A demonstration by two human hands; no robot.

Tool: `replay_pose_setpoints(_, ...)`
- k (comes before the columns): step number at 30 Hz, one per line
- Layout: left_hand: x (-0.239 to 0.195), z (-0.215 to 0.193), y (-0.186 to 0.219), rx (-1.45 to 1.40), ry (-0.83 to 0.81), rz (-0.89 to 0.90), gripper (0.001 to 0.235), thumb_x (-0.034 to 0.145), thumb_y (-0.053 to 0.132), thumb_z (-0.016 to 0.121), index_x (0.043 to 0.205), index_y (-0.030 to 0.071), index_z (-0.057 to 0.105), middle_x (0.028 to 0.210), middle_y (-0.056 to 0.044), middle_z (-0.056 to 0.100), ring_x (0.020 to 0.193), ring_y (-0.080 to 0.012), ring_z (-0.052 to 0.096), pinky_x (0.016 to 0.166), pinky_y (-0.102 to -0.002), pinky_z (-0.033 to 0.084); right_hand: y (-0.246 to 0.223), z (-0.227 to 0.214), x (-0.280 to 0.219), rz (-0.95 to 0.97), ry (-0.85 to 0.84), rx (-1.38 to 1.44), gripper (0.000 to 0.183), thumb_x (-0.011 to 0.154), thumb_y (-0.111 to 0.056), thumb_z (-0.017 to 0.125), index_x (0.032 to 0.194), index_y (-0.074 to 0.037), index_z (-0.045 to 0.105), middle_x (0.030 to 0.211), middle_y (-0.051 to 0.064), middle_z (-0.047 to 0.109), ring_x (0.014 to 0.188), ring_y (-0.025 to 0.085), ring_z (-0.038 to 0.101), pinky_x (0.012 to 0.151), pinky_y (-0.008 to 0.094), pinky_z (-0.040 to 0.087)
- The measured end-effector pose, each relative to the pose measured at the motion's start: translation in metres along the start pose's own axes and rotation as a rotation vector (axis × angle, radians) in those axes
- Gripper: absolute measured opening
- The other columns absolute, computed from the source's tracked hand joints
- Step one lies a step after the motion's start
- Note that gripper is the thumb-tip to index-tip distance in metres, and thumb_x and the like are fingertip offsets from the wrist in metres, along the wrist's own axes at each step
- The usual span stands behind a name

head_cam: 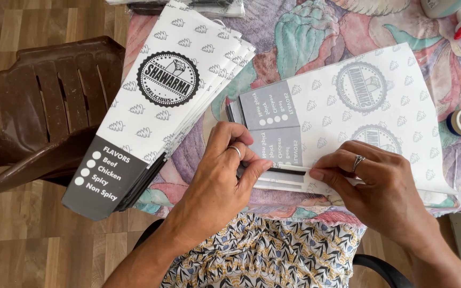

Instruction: The person folds flat paper sheets into small rectangular packages and secures them with adhesive tape. They repeatedly pick up a sheet, fold the sides, and apply tape to close the package, then place it on a growing stack.

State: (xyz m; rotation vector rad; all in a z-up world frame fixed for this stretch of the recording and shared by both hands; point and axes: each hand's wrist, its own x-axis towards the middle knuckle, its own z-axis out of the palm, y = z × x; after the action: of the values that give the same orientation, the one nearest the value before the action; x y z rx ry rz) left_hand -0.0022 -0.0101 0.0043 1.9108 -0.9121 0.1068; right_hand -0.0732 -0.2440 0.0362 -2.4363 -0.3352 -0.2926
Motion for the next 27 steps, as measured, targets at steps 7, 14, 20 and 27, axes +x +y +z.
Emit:
replay_pose_setpoints(7,0.002,0.001,-0.002,-0.039,-0.025,-0.043,0.022,0.097,0.007,0.069,0.086,-0.003,0.052,0.107,-0.015,0.044,0.107,-0.0253,0.058,0.087,-0.031,0.060,-0.001,-0.005,0.006,0.139,-0.070,0.045,0.006,0.086,-0.015,0.078,0.084,-0.011,0.074,0.066,-0.003,0.061,0.057,0.013,0.043,0.056,0.026,0.041)
replay_pose_setpoints(14,0.001,0.002,-0.003,-0.092,0.017,-0.090,0.024,0.092,0.006,0.076,0.084,-0.001,0.055,0.107,-0.013,0.046,0.103,-0.0244,0.058,0.092,-0.033,0.053,-0.001,-0.007,0.009,0.190,-0.118,0.080,0.007,0.083,-0.013,0.078,0.078,-0.010,0.075,0.067,-0.003,0.069,0.053,0.010,0.052,0.050,0.025,0.042)
replay_pose_setpoints(20,0.001,0.002,-0.004,-0.145,0.123,-0.136,0.023,0.088,0.007,0.080,0.087,0.003,0.058,0.104,-0.010,0.050,0.100,-0.0212,0.059,0.092,-0.032,0.052,0.000,-0.008,0.009,0.207,-0.144,0.117,0.002,0.083,-0.011,0.076,0.082,-0.010,0.078,0.068,-0.001,0.070,0.053,0.011,0.055,0.046,0.024,0.044)
replay_pose_setpoints(27,-0.010,0.032,-0.004,0.279,0.110,0.265,0.015,0.098,0.005,0.071,0.100,0.007,0.086,0.127,-0.001,0.059,0.115,-0.0299,0.040,0.097,-0.047,0.028,0.001,-0.006,0.006,0.149,-0.116,0.110,0.003,0.085,-0.011,0.076,0.088,-0.010,0.074,0.070,0.001,0.065,0.056,0.012,0.054,0.048,0.025,0.047)
